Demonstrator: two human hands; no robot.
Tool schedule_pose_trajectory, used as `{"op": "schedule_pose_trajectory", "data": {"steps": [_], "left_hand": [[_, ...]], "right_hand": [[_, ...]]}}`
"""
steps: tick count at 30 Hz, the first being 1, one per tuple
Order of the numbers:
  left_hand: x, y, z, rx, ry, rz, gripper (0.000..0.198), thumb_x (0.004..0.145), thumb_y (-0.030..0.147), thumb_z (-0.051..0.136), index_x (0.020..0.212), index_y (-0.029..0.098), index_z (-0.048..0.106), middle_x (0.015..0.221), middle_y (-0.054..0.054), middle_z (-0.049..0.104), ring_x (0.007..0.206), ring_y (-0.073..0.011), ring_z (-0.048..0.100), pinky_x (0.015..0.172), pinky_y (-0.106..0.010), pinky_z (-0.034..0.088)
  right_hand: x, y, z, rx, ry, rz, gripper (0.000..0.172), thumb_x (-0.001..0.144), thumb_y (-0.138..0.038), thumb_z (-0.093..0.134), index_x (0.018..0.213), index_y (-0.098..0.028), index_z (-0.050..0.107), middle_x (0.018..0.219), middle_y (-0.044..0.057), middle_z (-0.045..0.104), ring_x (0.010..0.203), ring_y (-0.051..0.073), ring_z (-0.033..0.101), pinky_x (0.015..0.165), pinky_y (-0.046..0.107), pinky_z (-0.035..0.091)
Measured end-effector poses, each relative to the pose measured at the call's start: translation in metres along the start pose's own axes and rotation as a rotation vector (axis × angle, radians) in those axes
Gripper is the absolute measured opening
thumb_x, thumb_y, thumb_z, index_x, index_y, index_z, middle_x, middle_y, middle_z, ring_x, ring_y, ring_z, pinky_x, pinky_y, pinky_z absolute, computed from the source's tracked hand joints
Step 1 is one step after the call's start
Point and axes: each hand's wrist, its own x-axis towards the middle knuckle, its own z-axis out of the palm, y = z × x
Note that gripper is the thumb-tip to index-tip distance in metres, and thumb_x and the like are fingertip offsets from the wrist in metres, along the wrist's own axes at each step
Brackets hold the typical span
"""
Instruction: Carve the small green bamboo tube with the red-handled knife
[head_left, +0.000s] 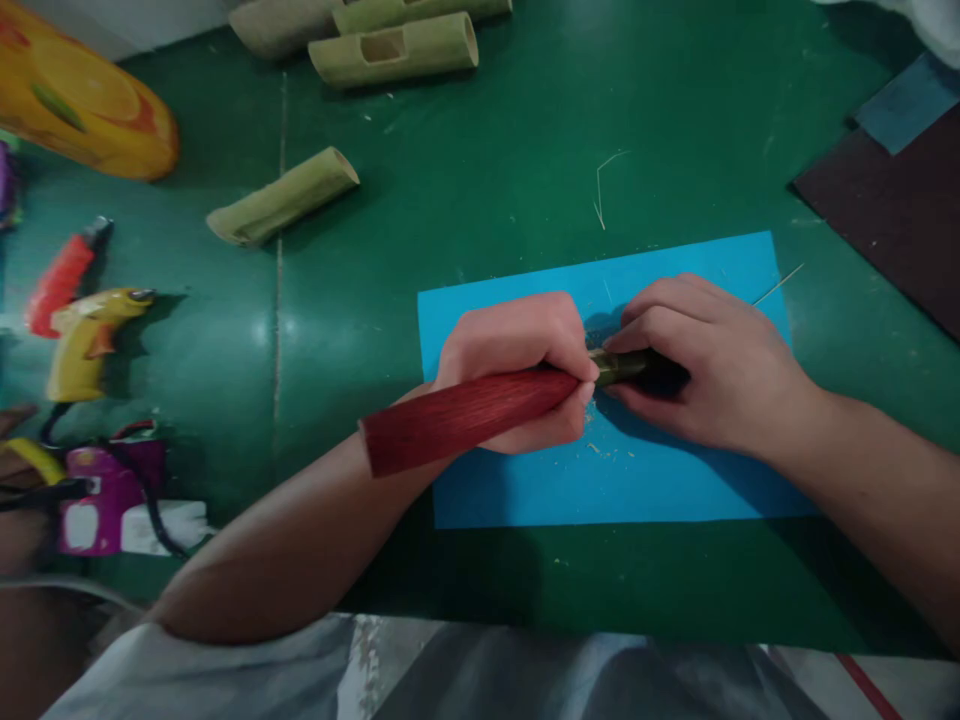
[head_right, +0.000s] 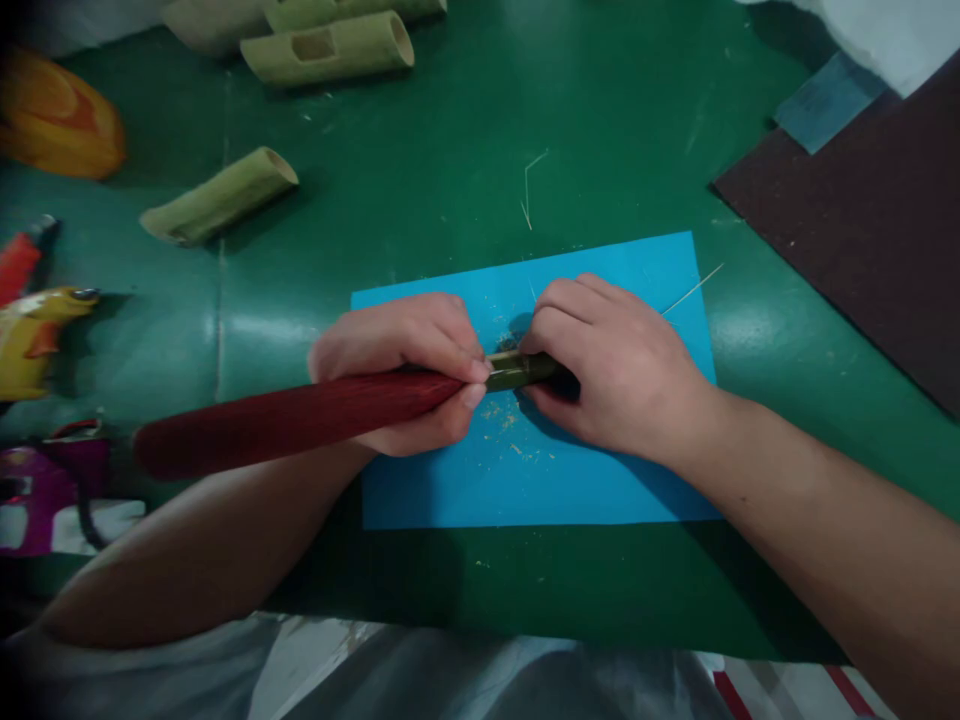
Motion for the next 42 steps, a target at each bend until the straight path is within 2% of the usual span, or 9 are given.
{"op": "schedule_pose_trajectory", "data": {"steps": [4, 8, 11, 16, 22, 27, 32, 37, 42], "left_hand": [[-0.005, -0.001, 0.001, -0.055, 0.016, 0.021, 0.014, 0.094, 0.021, 0.082, 0.092, 0.03, 0.073, 0.076, 0.003, 0.079, 0.062, -0.0151, 0.075, 0.058, -0.029, 0.059], [-0.004, 0.0, -0.002, -0.051, 0.056, 0.002, 0.01, 0.101, 0.025, 0.081, 0.093, 0.029, 0.076, 0.081, 0.002, 0.082, 0.066, -0.0141, 0.077, 0.064, -0.029, 0.062], [-0.003, 0.002, -0.004, -0.04, 0.072, -0.014, 0.011, 0.106, 0.034, 0.088, 0.099, 0.03, 0.081, 0.088, 0.002, 0.086, 0.072, -0.015, 0.081, 0.07, -0.029, 0.067], [-0.008, 0.003, -0.007, 0.04, -0.028, -0.05, 0.024, 0.107, 0.054, 0.094, 0.108, 0.032, 0.085, 0.093, 0.0, 0.09, 0.078, -0.0179, 0.084, 0.074, -0.032, 0.069], [-0.005, 0.006, -0.008, 0.031, -0.039, -0.036, 0.01, 0.11, 0.037, 0.09, 0.108, 0.03, 0.082, 0.096, 0.001, 0.091, 0.082, -0.017, 0.087, 0.078, -0.029, 0.07], [0.0, 0.014, -0.007, 0.025, -0.093, -0.053, 0.005, 0.109, 0.026, 0.084, 0.106, 0.028, 0.081, 0.099, 0.0, 0.092, 0.083, -0.0161, 0.087, 0.079, -0.028, 0.071], [0.001, 0.011, -0.006, 0.041, -0.055, -0.019, 0.011, 0.104, 0.022, 0.08, 0.097, 0.03, 0.075, 0.087, 0.002, 0.087, 0.071, -0.0155, 0.081, 0.073, -0.031, 0.069], [0.0, 0.005, -0.005, 0.003, -0.009, 0.015, 0.012, 0.096, 0.018, 0.079, 0.094, 0.027, 0.073, 0.079, 0.002, 0.08, 0.066, -0.0134, 0.077, 0.064, -0.026, 0.063], [-0.003, 0.008, -0.007, 0.015, 0.03, -0.028, 0.008, 0.104, 0.024, 0.078, 0.099, 0.029, 0.076, 0.087, 0.002, 0.085, 0.069, -0.0142, 0.079, 0.07, -0.029, 0.067]], "right_hand": [[0.001, -0.001, 0.0, -0.022, 0.002, -0.009, 0.006, 0.103, -0.028, 0.075, 0.108, -0.03, 0.078, 0.112, 0.009, 0.084, 0.105, 0.034, 0.077, 0.092, 0.051, 0.06], [0.0, -0.001, -0.001, -0.029, 0.012, -0.044, 0.005, 0.105, -0.027, 0.074, 0.109, -0.028, 0.077, 0.112, 0.012, 0.084, 0.102, 0.034, 0.076, 0.089, 0.051, 0.059], [0.0, 0.0, -0.001, -0.006, 0.008, -0.034, 0.005, 0.107, -0.031, 0.074, 0.11, -0.029, 0.077, 0.111, 0.012, 0.083, 0.102, 0.035, 0.075, 0.087, 0.052, 0.059], [-0.001, 0.002, -0.002, 0.005, -0.009, -0.009, 0.008, 0.107, -0.03, 0.071, 0.109, -0.031, 0.079, 0.112, 0.01, 0.083, 0.106, 0.034, 0.075, 0.088, 0.051, 0.058], [-0.002, 0.006, 0.0, 0.023, 0.036, -0.077, 0.009, 0.104, -0.03, 0.075, 0.112, -0.027, 0.078, 0.112, 0.011, 0.082, 0.103, 0.034, 0.074, 0.086, 0.049, 0.055], [-0.002, 0.008, 0.003, 0.005, 0.066, -0.119, 0.008, 0.106, -0.028, 0.075, 0.113, -0.026, 0.077, 0.112, 0.011, 0.082, 0.103, 0.032, 0.074, 0.088, 0.047, 0.056], [-0.001, 0.006, 0.003, 0.005, 0.053, -0.116, 0.006, 0.106, -0.028, 0.074, 0.111, -0.026, 0.076, 0.11, 0.011, 0.082, 0.102, 0.032, 0.074, 0.087, 0.048, 0.056], [0.001, 0.003, 0.001, 0.005, 0.006, -0.056, 0.006, 0.106, -0.029, 0.074, 0.11, -0.029, 0.078, 0.111, 0.01, 0.082, 0.102, 0.033, 0.073, 0.088, 0.049, 0.055], [0.001, 0.004, 0.001, 0.012, 0.018, -0.067, 0.009, 0.107, -0.033, 0.073, 0.11, -0.027, 0.078, 0.112, 0.011, 0.083, 0.101, 0.033, 0.074, 0.088, 0.049, 0.055]]}}
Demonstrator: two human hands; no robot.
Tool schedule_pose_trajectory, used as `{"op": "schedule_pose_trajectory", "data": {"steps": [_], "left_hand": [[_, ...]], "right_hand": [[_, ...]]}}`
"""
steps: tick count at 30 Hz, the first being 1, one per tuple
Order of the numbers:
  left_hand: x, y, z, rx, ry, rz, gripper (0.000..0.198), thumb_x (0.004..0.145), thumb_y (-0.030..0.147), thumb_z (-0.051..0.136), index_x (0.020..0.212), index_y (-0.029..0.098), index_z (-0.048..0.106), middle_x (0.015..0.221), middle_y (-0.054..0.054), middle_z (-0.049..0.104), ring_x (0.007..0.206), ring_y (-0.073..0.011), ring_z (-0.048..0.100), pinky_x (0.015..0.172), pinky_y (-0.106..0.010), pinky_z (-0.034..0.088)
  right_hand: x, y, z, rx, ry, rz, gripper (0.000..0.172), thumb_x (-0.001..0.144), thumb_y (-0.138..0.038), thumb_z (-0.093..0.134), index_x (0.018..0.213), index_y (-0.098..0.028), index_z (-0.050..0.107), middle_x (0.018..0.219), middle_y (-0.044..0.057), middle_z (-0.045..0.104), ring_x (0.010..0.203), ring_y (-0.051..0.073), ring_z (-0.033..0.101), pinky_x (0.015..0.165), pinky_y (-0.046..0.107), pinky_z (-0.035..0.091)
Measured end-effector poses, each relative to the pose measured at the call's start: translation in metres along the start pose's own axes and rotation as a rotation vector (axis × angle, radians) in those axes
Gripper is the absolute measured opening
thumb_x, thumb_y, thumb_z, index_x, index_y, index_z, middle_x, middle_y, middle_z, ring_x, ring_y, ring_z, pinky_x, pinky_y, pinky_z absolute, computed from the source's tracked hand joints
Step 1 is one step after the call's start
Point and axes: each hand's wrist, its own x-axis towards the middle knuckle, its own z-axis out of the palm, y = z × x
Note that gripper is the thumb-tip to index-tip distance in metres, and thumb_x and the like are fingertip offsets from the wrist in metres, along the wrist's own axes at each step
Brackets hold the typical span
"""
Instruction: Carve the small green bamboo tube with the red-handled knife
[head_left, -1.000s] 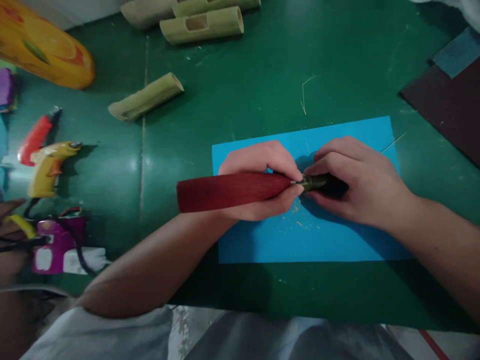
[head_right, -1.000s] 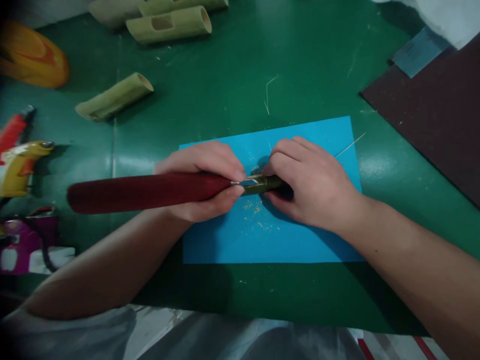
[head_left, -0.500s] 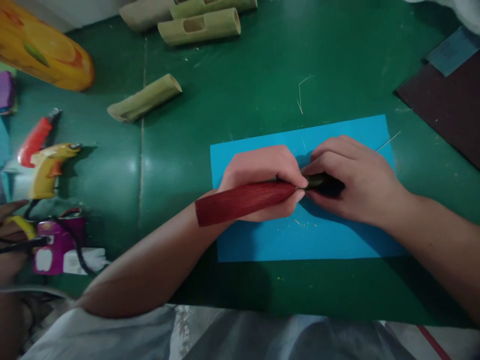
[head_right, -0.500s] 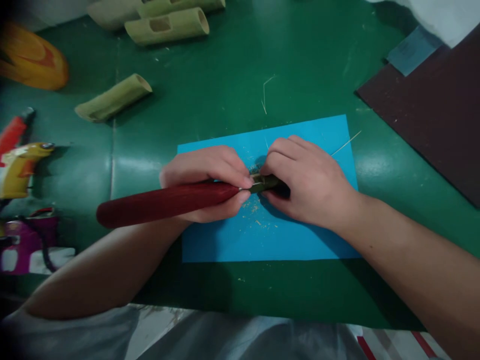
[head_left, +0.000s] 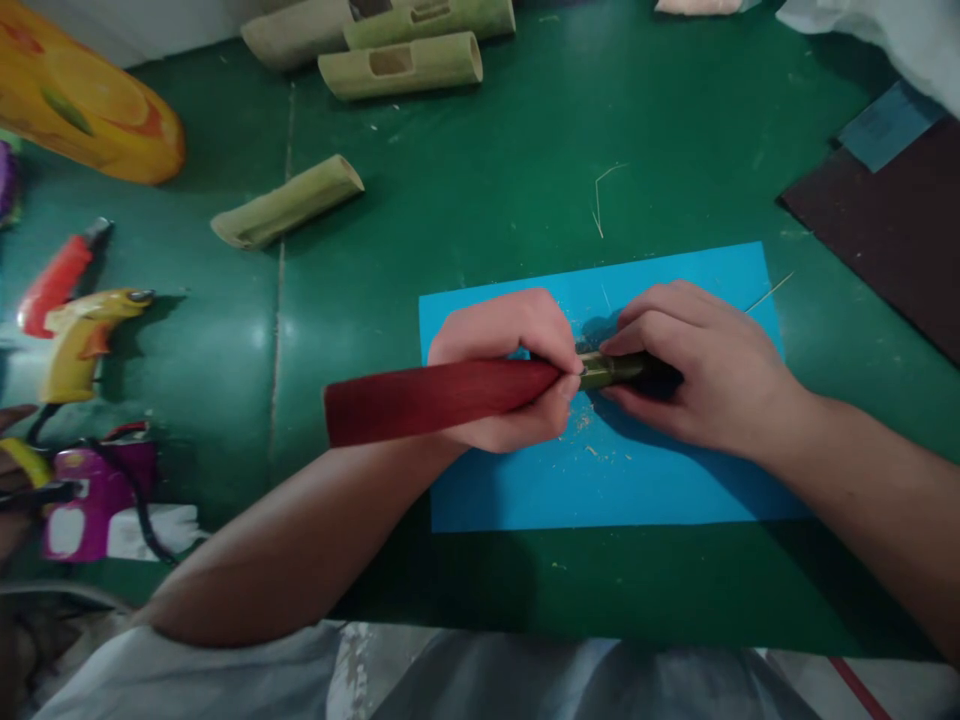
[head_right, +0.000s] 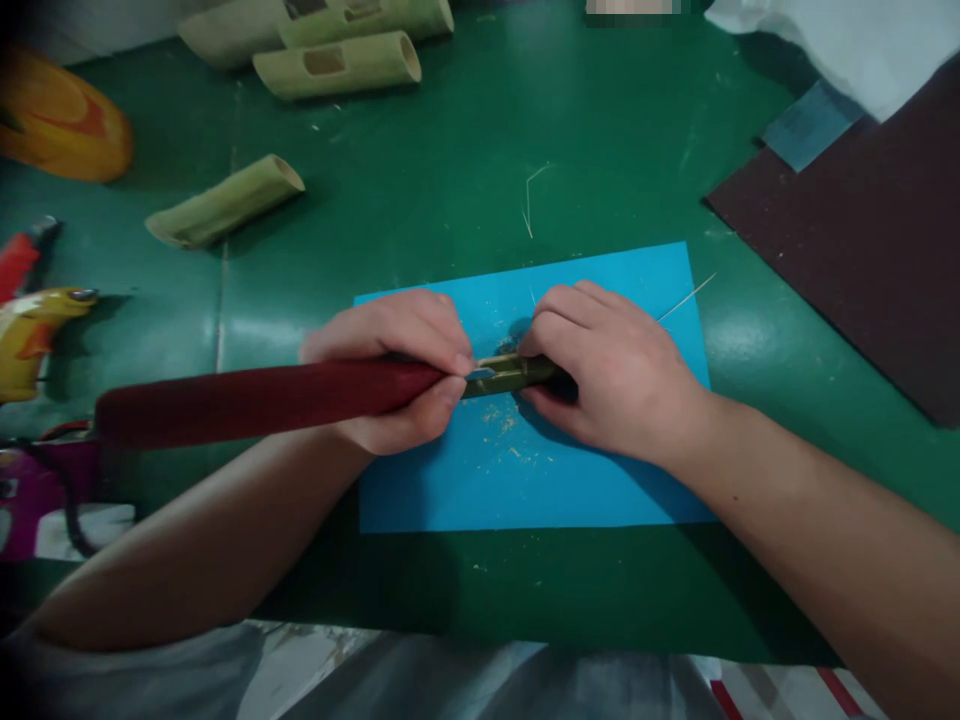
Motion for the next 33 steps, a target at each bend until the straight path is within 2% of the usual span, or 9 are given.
{"op": "schedule_pose_trajectory", "data": {"steps": [5, 10, 15, 26, 33], "left_hand": [[0.0009, 0.0024, -0.0028, 0.002, -0.06, -0.035, 0.005, 0.107, 0.026, 0.082, 0.102, 0.028, 0.079, 0.095, 0.001, 0.089, 0.08, -0.0156, 0.085, 0.077, -0.029, 0.07], [0.0036, 0.0008, -0.0021, -0.015, -0.077, -0.027, 0.009, 0.106, 0.022, 0.082, 0.1, 0.027, 0.079, 0.092, 0.001, 0.088, 0.082, -0.0158, 0.085, 0.078, -0.028, 0.069], [0.0039, -0.0017, -0.0013, -0.039, -0.063, 0.017, 0.009, 0.104, 0.021, 0.081, 0.099, 0.027, 0.077, 0.086, 0.0, 0.084, 0.077, -0.0163, 0.081, 0.073, -0.03, 0.067], [0.0006, 0.0068, -0.0018, -0.006, -0.04, -0.066, 0.023, 0.11, 0.029, 0.073, 0.087, 0.027, 0.07, 0.074, 0.002, 0.074, 0.063, -0.0131, 0.069, 0.06, -0.029, 0.055], [0.0001, 0.0015, -0.0025, -0.046, -0.012, -0.049, 0.024, 0.11, 0.032, 0.075, 0.086, 0.027, 0.07, 0.073, 0.001, 0.074, 0.062, -0.0141, 0.068, 0.058, -0.03, 0.055]], "right_hand": [[0.0001, -0.0006, -0.0012, -0.027, -0.013, 0.0, 0.008, 0.108, -0.031, 0.071, 0.11, -0.027, 0.077, 0.112, 0.012, 0.083, 0.101, 0.033, 0.075, 0.087, 0.048, 0.055], [0.0003, -0.001, -0.0006, -0.026, -0.013, 0.011, 0.008, 0.108, -0.033, 0.072, 0.11, -0.027, 0.077, 0.111, 0.01, 0.083, 0.101, 0.032, 0.074, 0.088, 0.047, 0.055], [0.0014, -0.0019, -0.0001, 0.0, -0.013, 0.028, 0.007, 0.107, -0.033, 0.074, 0.11, -0.028, 0.078, 0.111, 0.01, 0.083, 0.102, 0.032, 0.073, 0.088, 0.047, 0.054], [0.0019, -0.0013, -0.0014, 0.048, -0.02, 0.019, 0.008, 0.106, -0.032, 0.075, 0.11, -0.027, 0.079, 0.113, 0.011, 0.083, 0.103, 0.032, 0.074, 0.09, 0.047, 0.055], [0.0032, -0.0024, -0.0021, 0.027, -0.031, 0.028, 0.008, 0.106, -0.032, 0.074, 0.11, -0.028, 0.079, 0.113, 0.011, 0.084, 0.102, 0.033, 0.074, 0.088, 0.049, 0.057]]}}
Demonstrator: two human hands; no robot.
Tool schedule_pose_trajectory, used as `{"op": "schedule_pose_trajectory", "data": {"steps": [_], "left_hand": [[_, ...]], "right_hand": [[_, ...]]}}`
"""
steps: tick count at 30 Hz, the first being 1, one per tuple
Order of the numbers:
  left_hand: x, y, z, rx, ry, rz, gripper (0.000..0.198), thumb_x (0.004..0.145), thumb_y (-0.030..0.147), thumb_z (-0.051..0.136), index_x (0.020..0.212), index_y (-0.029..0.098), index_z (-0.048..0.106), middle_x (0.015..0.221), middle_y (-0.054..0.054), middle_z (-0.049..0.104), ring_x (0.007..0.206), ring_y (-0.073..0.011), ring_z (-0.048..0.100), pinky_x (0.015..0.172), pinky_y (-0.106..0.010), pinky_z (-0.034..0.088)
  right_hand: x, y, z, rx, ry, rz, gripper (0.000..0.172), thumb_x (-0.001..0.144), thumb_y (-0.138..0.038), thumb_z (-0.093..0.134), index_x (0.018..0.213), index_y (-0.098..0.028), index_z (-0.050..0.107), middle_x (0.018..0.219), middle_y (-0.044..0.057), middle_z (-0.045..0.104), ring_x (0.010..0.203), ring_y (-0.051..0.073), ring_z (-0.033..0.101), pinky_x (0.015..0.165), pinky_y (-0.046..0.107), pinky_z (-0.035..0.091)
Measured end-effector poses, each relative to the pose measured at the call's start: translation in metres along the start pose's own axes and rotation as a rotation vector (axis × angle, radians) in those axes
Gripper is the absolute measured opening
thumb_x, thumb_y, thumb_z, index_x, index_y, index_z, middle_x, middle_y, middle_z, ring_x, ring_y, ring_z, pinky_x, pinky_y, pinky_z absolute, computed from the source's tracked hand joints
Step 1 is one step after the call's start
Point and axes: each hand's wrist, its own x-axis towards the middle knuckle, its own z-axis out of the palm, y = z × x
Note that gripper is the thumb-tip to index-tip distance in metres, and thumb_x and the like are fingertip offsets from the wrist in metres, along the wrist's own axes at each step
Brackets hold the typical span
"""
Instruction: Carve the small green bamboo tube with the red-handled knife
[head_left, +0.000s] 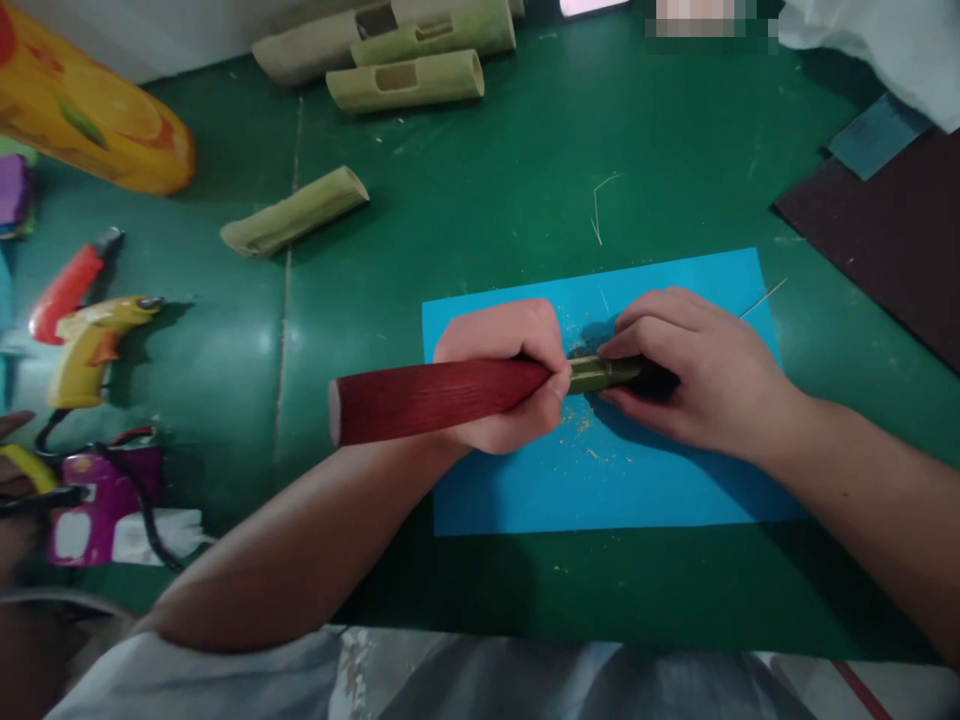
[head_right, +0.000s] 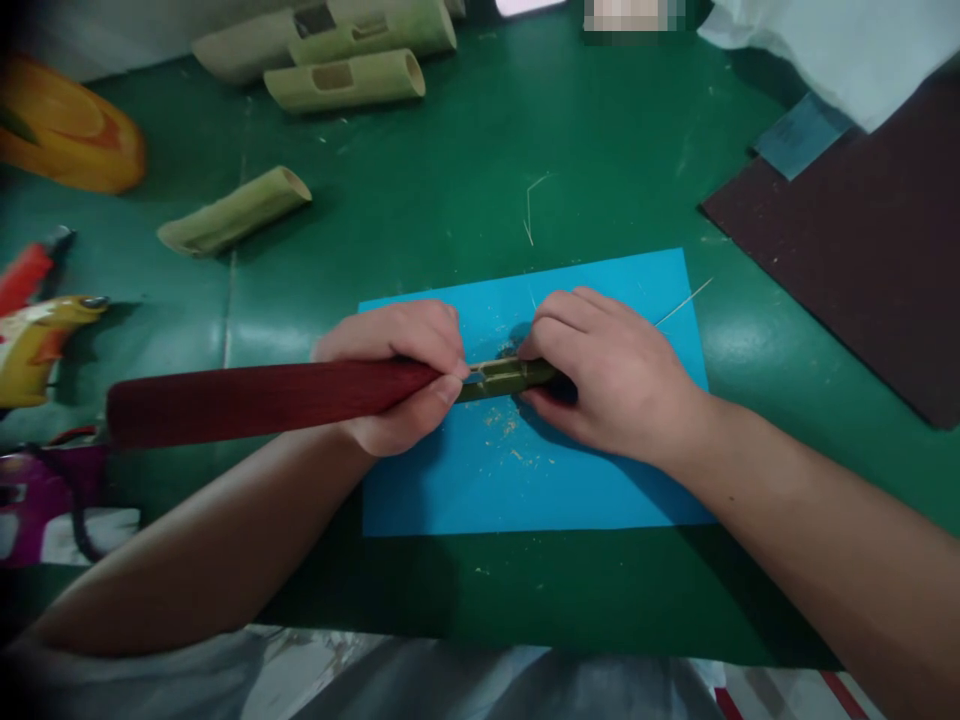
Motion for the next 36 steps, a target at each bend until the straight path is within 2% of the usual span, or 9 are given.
{"op": "schedule_pose_trajectory", "data": {"steps": [5, 10, 15, 20, 27, 33, 36], "left_hand": [[0.0005, 0.0008, 0.0014, 0.039, -0.003, 0.009, 0.012, 0.108, 0.032, 0.079, 0.096, 0.03, 0.078, 0.084, 0.001, 0.085, 0.067, -0.0167, 0.076, 0.065, -0.033, 0.065], [-0.0004, 0.0011, 0.0006, 0.125, -0.069, -0.019, 0.016, 0.112, 0.041, 0.079, 0.1, 0.029, 0.079, 0.087, 0.0, 0.087, 0.071, -0.0156, 0.078, 0.068, -0.029, 0.064], [0.0018, 0.0028, -0.0005, 0.089, -0.087, 0.0, 0.014, 0.113, 0.035, 0.079, 0.101, 0.029, 0.077, 0.092, 0.0, 0.088, 0.079, -0.0154, 0.081, 0.075, -0.028, 0.065], [0.005, 0.0039, 0.0028, 0.049, -0.062, -0.025, 0.024, 0.113, 0.04, 0.08, 0.092, 0.03, 0.074, 0.08, 0.001, 0.081, 0.069, -0.0176, 0.076, 0.067, -0.033, 0.064], [0.0052, 0.0042, 0.0026, -0.03, -0.027, -0.003, 0.023, 0.104, 0.031, 0.088, 0.088, 0.028, 0.072, 0.074, 0.002, 0.076, 0.063, -0.0163, 0.069, 0.058, -0.032, 0.057], [0.0027, 0.0071, 0.0, 0.01, -0.008, -0.06, 0.03, 0.111, 0.031, 0.079, 0.083, 0.024, 0.069, 0.073, 0.002, 0.071, 0.063, -0.0123, 0.064, 0.059, -0.029, 0.051], [0.0024, 0.0066, 0.0004, 0.006, 0.002, -0.047, 0.031, 0.112, 0.032, 0.078, 0.083, 0.025, 0.068, 0.073, 0.001, 0.071, 0.063, -0.0131, 0.065, 0.059, -0.03, 0.052]], "right_hand": [[-0.0012, 0.0002, -0.0007, -0.007, -0.006, 0.012, 0.008, 0.107, -0.033, 0.074, 0.109, -0.028, 0.079, 0.111, 0.011, 0.084, 0.102, 0.033, 0.075, 0.087, 0.049, 0.057], [-0.0003, -0.0002, -0.0008, -0.024, -0.008, 0.001, 0.01, 0.107, -0.032, 0.071, 0.107, -0.027, 0.079, 0.11, 0.013, 0.084, 0.101, 0.034, 0.075, 0.087, 0.049, 0.056], [0.0, -0.0001, 0.0001, -0.045, 0.008, -0.023, 0.01, 0.107, -0.032, 0.071, 0.108, -0.026, 0.079, 0.11, 0.012, 0.084, 0.1, 0.032, 0.075, 0.087, 0.048, 0.057], [-0.0006, 0.0011, 0.0003, -0.017, -0.003, 0.0, 0.006, 0.105, -0.032, 0.074, 0.108, -0.029, 0.079, 0.112, 0.011, 0.084, 0.103, 0.033, 0.075, 0.087, 0.048, 0.056], [-0.0005, 0.0005, -0.0004, 0.003, -0.005, -0.001, 0.007, 0.107, -0.033, 0.074, 0.11, -0.029, 0.079, 0.114, 0.011, 0.084, 0.103, 0.033, 0.075, 0.088, 0.049, 0.057], [0.0004, -0.0008, -0.0007, 0.012, -0.004, 0.013, 0.006, 0.106, -0.032, 0.075, 0.109, -0.029, 0.079, 0.113, 0.01, 0.084, 0.103, 0.033, 0.075, 0.088, 0.049, 0.057], [0.0003, -0.0005, -0.0007, 0.002, -0.003, 0.009, 0.006, 0.107, -0.033, 0.075, 0.109, -0.029, 0.079, 0.113, 0.01, 0.084, 0.103, 0.033, 0.075, 0.088, 0.048, 0.057]]}}
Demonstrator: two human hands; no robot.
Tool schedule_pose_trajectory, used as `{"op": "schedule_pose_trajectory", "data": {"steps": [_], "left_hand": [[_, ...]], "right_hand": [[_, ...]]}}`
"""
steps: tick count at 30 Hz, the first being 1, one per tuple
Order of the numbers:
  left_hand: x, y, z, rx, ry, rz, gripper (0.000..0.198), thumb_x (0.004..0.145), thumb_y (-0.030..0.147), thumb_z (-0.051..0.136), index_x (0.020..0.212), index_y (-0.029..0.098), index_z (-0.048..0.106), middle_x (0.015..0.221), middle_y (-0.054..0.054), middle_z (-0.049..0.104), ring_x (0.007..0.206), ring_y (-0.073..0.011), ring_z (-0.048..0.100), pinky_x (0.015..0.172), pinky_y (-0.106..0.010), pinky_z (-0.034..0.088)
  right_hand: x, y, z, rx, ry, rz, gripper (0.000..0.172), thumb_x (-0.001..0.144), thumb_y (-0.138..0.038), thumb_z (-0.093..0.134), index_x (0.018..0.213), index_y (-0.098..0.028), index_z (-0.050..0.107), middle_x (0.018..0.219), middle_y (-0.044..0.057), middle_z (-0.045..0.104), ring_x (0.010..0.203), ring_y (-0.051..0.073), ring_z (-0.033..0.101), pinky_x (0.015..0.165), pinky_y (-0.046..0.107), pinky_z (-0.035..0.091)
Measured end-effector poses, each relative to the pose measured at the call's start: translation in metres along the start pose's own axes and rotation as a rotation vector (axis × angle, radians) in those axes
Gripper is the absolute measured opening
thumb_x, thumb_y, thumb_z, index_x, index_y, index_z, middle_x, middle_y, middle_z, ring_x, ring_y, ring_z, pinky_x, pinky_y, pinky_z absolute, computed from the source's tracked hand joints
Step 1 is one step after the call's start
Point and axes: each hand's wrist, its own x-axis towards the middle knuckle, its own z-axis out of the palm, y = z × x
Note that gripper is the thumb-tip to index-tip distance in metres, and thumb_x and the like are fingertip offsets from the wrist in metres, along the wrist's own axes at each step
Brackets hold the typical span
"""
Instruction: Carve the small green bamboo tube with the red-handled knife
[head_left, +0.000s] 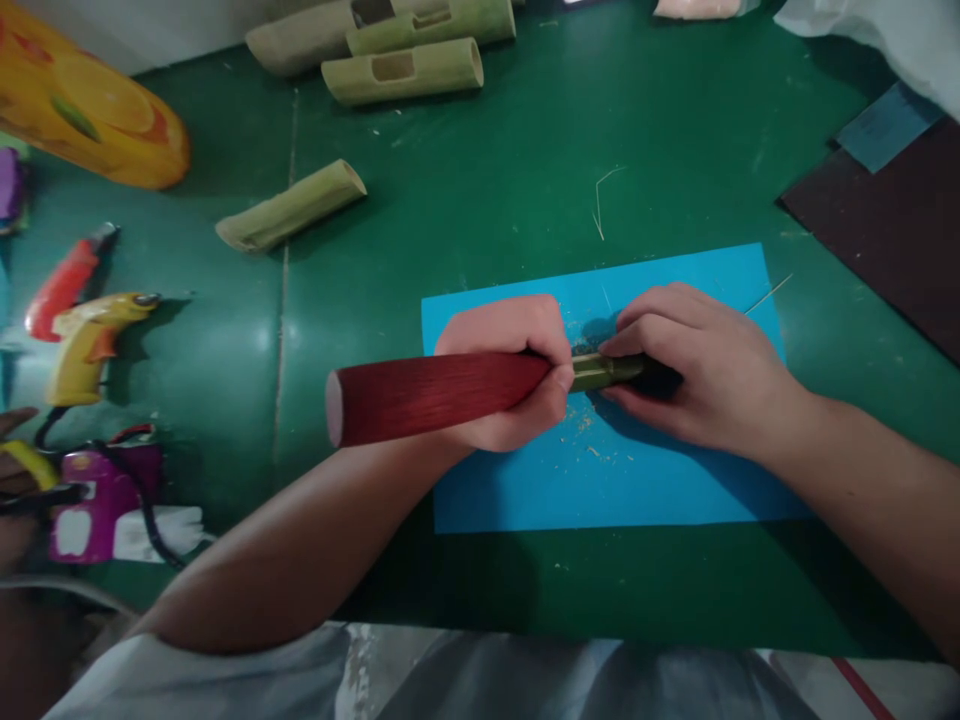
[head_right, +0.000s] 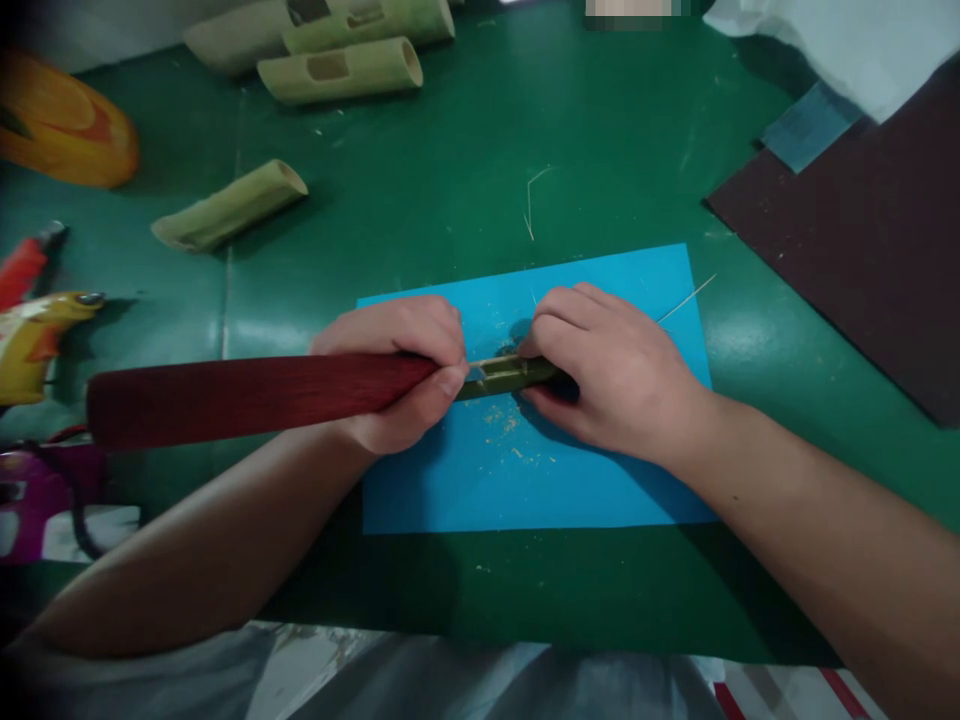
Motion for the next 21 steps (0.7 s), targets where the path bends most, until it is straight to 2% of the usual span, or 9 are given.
{"op": "schedule_pose_trajectory", "data": {"steps": [9, 12, 16, 21], "left_hand": [[-0.0016, 0.0024, -0.0005, 0.092, -0.003, -0.036, 0.039, 0.114, 0.045, 0.074, 0.08, 0.028, 0.067, 0.067, 0.0, 0.071, 0.058, -0.0156, 0.066, 0.054, -0.033, 0.054], [-0.0024, 0.0019, -0.0008, 0.075, -0.003, -0.021, 0.038, 0.116, 0.043, 0.075, 0.082, 0.027, 0.068, 0.07, 0.001, 0.073, 0.06, -0.0145, 0.067, 0.056, -0.031, 0.055], [-0.0003, -0.0001, 0.0001, 0.069, 0.019, 0.015, 0.032, 0.116, 0.041, 0.078, 0.089, 0.026, 0.074, 0.076, 0.001, 0.077, 0.068, -0.014, 0.073, 0.063, -0.028, 0.058], [0.0018, -0.0034, 0.0017, 0.039, -0.036, 0.057, 0.019, 0.113, 0.036, 0.082, 0.097, 0.028, 0.076, 0.084, 0.001, 0.083, 0.072, -0.0162, 0.078, 0.068, -0.029, 0.064]], "right_hand": [[-0.0016, 0.0018, 0.0006, -0.002, 0.007, -0.008, 0.005, 0.106, -0.032, 0.076, 0.11, -0.03, 0.079, 0.113, 0.01, 0.084, 0.103, 0.033, 0.075, 0.088, 0.049, 0.057], [-0.0022, 0.0026, 0.0008, -0.011, 0.004, 0.0, 0.005, 0.106, -0.032, 0.076, 0.11, -0.03, 0.079, 0.114, 0.01, 0.084, 0.104, 0.033, 0.076, 0.088, 0.049, 0.057], [-0.0031, 0.0033, 0.0015, -0.017, 0.008, -0.008, 0.009, 0.107, -0.035, 0.075, 0.112, -0.029, 0.08, 0.114, 0.01, 0.084, 0.103, 0.033, 0.075, 0.087, 0.048, 0.055], [-0.003, 0.0032, 0.0011, -0.041, 0.001, -0.011, 0.008, 0.108, -0.034, 0.073, 0.11, -0.029, 0.079, 0.112, 0.01, 0.084, 0.102, 0.033, 0.076, 0.087, 0.048, 0.054]]}}
